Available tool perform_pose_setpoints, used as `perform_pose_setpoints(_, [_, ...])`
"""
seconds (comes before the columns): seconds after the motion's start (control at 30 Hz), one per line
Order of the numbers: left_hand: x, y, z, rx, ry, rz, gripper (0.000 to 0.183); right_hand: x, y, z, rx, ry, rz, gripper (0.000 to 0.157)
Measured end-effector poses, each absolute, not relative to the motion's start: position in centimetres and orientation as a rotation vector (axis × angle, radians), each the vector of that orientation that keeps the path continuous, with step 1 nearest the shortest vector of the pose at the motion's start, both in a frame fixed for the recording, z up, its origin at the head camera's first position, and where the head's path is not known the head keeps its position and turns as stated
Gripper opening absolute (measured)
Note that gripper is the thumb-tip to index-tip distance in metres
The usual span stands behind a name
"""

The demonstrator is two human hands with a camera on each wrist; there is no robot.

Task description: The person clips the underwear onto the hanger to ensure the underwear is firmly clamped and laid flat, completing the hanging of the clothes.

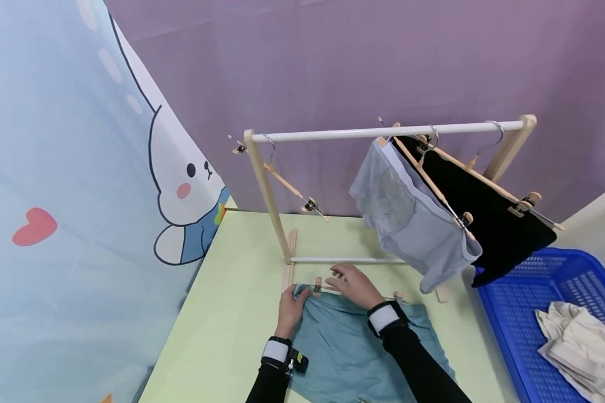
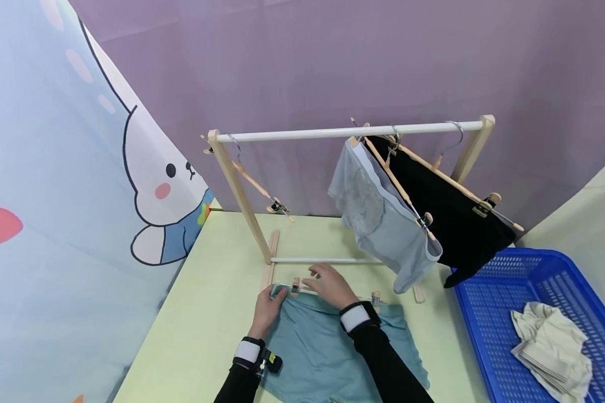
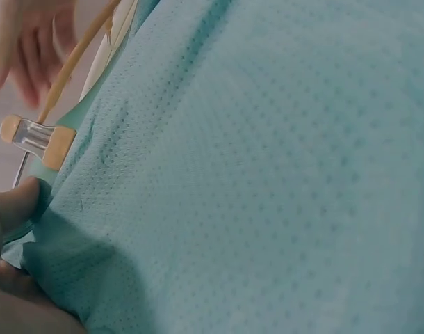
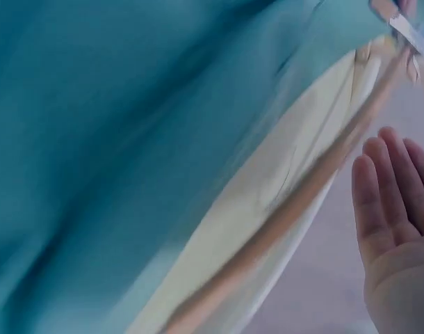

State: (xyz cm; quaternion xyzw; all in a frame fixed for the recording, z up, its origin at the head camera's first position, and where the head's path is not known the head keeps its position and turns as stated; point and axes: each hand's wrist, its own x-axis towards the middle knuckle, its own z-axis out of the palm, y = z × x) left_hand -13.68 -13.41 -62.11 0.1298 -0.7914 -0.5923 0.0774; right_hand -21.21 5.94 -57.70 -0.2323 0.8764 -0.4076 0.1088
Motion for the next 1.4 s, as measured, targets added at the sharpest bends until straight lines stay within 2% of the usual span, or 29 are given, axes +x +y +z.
perform_pose_setpoints(0.23, [-13.7, -13.0, -62.3, 0.489, -2.427, -1.774, 0.022, -19.6, 12.7, -58.1, -0.549, 2.878, -1.189, 0.042])
perform_pose_setpoints(0.3, [-13.7, -13.0, -62.3, 0.513, -2.447, -1.697, 0.021, -19.3, 14.3, -58.3, -0.44, 2.977, -1.136, 0.046])
perform_pose_setpoints(0.43, [-13.6, -12.8, -61.8, 0.539, -2.464, -1.59, 0.018, -18.6, 17.1, -58.7, -0.265, 3.057, -1.033, 0.063])
perform_pose_setpoints(0.57, [-13.7, -12.5, -61.5, 0.565, -2.462, -1.536, 0.02, -17.9, 19.0, -59.0, -0.208, 3.056, -0.944, 0.062])
perform_pose_setpoints(0.83, [-14.1, -13.5, -61.1, 0.505, -2.553, -1.501, 0.027, -17.5, 20.3, -60.7, -0.181, 2.902, -0.933, 0.047])
perform_pose_setpoints(0.97, [-14.8, -15.2, -59.2, 0.519, -2.579, -1.391, 0.034, -17.7, 20.4, -61.3, -0.191, 2.857, -0.978, 0.043])
perform_pose_setpoints(1.2, [-17.9, -18.3, -55.1, 0.485, -2.315, -1.272, 0.034, -17.7, 20.7, -61.6, -0.293, 2.896, -1.054, 0.039])
perform_pose_setpoints(1.4, [-20.8, -19.4, -51.9, 0.362, -2.077, -1.388, 0.054, -17.7, 20.9, -61.3, -0.385, 2.843, -1.105, 0.05])
